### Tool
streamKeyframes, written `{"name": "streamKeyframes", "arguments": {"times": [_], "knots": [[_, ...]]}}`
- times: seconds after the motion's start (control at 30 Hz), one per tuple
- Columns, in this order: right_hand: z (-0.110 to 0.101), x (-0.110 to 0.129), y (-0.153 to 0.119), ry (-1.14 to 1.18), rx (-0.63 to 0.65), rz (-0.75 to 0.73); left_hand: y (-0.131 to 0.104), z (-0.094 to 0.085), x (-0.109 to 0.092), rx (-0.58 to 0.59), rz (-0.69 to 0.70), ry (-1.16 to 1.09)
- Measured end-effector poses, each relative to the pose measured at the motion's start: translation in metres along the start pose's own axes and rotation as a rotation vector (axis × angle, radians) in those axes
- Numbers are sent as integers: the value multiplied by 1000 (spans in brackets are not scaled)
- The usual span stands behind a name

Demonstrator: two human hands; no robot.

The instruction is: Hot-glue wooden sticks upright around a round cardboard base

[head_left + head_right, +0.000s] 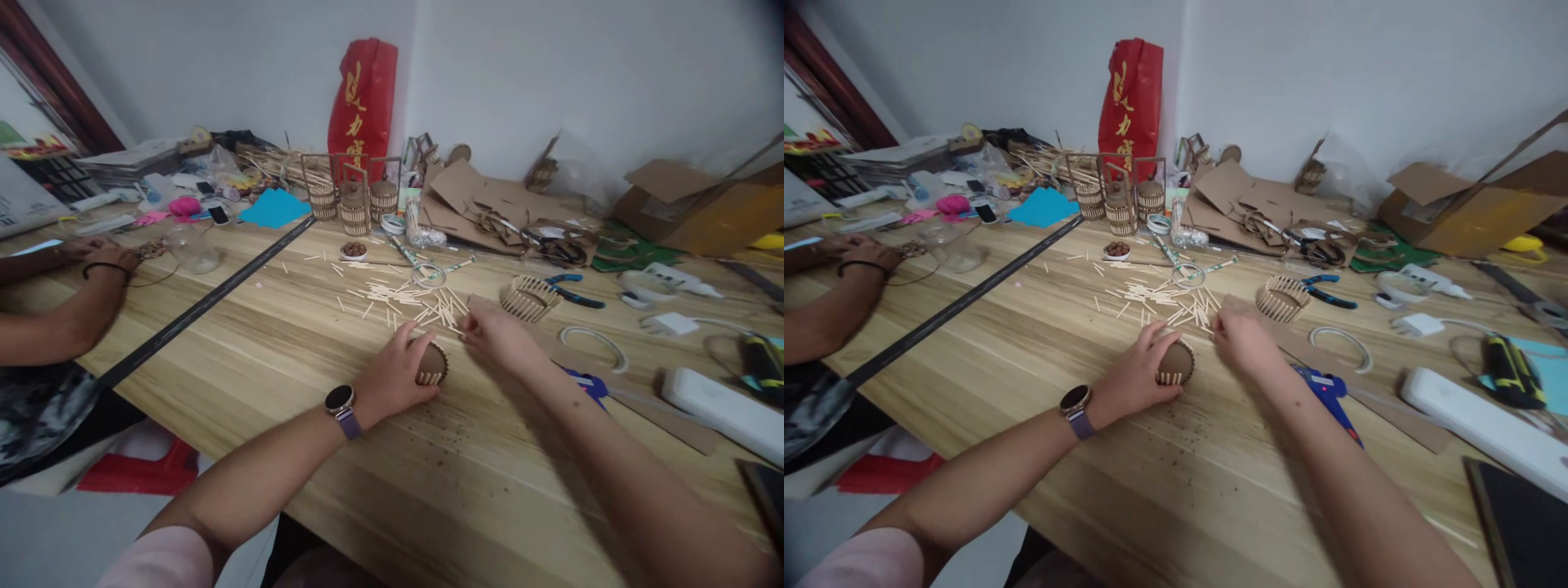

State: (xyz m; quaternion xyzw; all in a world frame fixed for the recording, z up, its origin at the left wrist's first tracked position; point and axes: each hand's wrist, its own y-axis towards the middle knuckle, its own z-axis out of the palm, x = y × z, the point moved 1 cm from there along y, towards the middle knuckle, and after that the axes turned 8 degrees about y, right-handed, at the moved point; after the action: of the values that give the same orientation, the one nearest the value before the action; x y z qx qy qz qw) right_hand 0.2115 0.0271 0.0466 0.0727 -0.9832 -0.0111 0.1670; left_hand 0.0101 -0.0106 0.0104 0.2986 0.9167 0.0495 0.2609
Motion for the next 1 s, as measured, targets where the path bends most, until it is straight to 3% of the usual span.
{"name": "streamKeyframes", "arguments": {"times": [0.13,0.27,0.5,0.67,0.83,1.0], "knots": [[8,6,23,-33,78,45,0,-1,0,5,4,-3],[12,5,23,-62,166,78,1,-1,0,5,7,-5],[21,16,-20,-47,147,15,0,1,1,-6,5,-5],[17,20,-50,49,98,-35,1,2,3,-10,22,-12],[6,20,-61,235,102,-98,1,4,4,-17,25,-14],[10,26,-63,363,124,-145,1,4,4,-18,30,-21]]}}
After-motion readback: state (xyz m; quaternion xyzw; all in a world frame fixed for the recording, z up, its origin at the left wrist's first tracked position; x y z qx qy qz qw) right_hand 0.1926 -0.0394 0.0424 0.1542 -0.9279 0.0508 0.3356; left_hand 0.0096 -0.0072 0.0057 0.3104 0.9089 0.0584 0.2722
